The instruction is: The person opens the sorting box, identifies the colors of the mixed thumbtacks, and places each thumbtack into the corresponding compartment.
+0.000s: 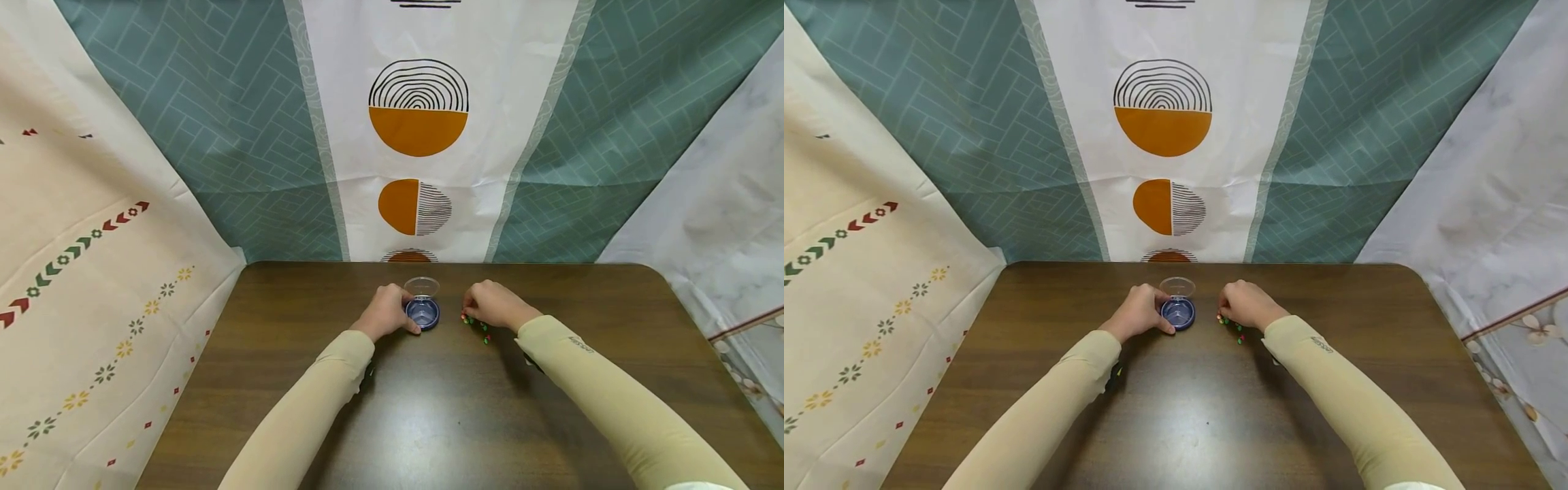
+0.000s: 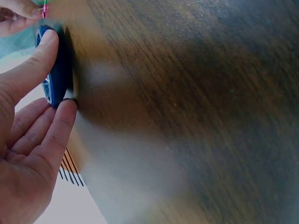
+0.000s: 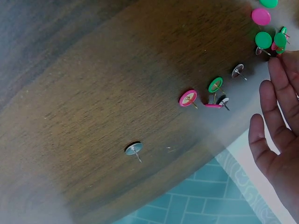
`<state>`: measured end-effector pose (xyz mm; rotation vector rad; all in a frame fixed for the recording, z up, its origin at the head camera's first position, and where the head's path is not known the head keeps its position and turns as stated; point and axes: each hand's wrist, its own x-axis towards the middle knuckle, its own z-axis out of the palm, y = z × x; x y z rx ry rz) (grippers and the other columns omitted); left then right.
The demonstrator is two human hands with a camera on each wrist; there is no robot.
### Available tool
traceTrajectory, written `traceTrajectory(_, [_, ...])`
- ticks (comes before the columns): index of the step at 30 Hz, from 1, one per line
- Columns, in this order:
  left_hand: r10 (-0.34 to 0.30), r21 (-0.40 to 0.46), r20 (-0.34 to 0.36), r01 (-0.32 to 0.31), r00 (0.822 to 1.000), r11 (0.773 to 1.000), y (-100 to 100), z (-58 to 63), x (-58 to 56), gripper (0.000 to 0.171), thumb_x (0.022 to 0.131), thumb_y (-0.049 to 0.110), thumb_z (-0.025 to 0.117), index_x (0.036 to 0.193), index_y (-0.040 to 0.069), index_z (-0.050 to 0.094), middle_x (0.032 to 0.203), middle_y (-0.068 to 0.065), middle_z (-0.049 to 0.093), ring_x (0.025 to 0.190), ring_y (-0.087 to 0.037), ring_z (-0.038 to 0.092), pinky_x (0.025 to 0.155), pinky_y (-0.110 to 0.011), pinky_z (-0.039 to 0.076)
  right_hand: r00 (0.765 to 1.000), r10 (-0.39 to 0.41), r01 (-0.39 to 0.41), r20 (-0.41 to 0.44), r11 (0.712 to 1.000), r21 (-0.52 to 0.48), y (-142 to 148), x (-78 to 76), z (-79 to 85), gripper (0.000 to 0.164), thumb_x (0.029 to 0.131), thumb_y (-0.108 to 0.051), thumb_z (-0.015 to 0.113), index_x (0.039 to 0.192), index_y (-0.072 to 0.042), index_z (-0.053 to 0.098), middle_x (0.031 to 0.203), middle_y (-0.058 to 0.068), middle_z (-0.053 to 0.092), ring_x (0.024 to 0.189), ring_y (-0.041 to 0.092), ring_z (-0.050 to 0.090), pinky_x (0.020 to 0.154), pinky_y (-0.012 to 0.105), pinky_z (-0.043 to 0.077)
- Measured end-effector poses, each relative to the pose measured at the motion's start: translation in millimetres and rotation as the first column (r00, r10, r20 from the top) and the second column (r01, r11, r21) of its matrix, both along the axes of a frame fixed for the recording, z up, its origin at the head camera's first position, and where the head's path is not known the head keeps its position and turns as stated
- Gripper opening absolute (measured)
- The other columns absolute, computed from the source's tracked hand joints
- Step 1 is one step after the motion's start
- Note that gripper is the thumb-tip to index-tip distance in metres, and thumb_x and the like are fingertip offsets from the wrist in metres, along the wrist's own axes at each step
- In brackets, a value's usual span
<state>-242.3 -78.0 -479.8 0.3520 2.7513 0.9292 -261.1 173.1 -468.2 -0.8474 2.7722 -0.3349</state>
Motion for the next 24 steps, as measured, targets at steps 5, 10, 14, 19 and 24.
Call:
traceTrajectory(5, [-0.005, -0.011, -0.008, 0.005, 1.0, 1.0, 0, 1.7, 0.0, 0.072, 0.048, 0.03, 0.093, 0.111, 0.006, 0.069, 0.11, -0.006, 0.07, 0.104, -0.018, 0.062, 0.091, -0.032, 0.05, 1.0, 0.002, -0.001, -0.016, 1.0, 0.012, 0, -0.7, -0.1, 0.012, 0.085, -0.019, 0.064, 0.075, -0.02, 0.071, 0.064, -0.013, 0.061, 0.056, 0.005, 0.051, 0.059, 0.025, 0.045])
traceTrajectory(10, [-0.001, -0.009, 0.0, 0.001, 1.0, 1.0, 0, 0.4, 0.7, 0.072, 0.048, 0.031, 0.093, 0.111, 0.006, 0.069, 0.11, -0.006, 0.07, 0.105, -0.018, 0.062, 0.091, -0.032, 0.05, 1.0, -0.003, 0.003, -0.016, 1.0, 0.0, 2, -0.9, -1.7, 0.012, 0.086, -0.02, 0.063, 0.076, -0.02, 0.07, 0.066, -0.012, 0.062, 0.058, 0.005, 0.052, 0.06, 0.026, 0.045])
traceTrajectory(14, [-0.008, -0.009, 0.002, 0.008, 1.0, 1.0, 0, 0.5, 0.1, 0.072, 0.049, 0.03, 0.093, 0.112, 0.006, 0.068, 0.111, -0.006, 0.069, 0.105, -0.018, 0.062, 0.091, -0.032, 0.05, 0.999, -0.049, 0.05, 0.024, 0.997, -0.053, 4, -0.8, 1.9, 0.013, 0.09, -0.024, 0.061, 0.082, -0.02, 0.07, 0.073, -0.01, 0.066, 0.061, 0.006, 0.054, 0.061, 0.026, 0.046])
traceTrajectory(19, [-0.005, -0.013, 0.005, 0.005, 1.0, 1.0, 0, 2.8, -0.9, 0.071, 0.05, 0.03, 0.093, 0.112, 0.006, 0.068, 0.111, -0.006, 0.069, 0.103, -0.018, 0.062, 0.089, -0.031, 0.05, 0.998, -0.069, 0.068, 0.003, 0.984, -0.162, -3, -2.6, 12.7, 0.015, 0.092, -0.027, 0.06, 0.089, -0.017, 0.07, 0.081, -0.006, 0.069, 0.066, 0.007, 0.056, 0.065, 0.028, 0.048])
traceTrajectory(24, [0.0, -0.016, 0.003, 0.0, 1.0, 1.0, 1, 4.9, -0.8, 0.07, 0.049, 0.029, 0.093, 0.111, 0.006, 0.069, 0.109, -0.006, 0.07, 0.102, -0.019, 0.063, 0.088, -0.031, 0.051, 0.99, -0.108, 0.078, -0.091, 0.956, -0.282, -18, -1.8, 26.4, 0.018, 0.092, -0.03, 0.058, 0.093, -0.017, 0.07, 0.085, -0.007, 0.068, 0.074, 0.006, 0.059, 0.071, 0.029, 0.05])
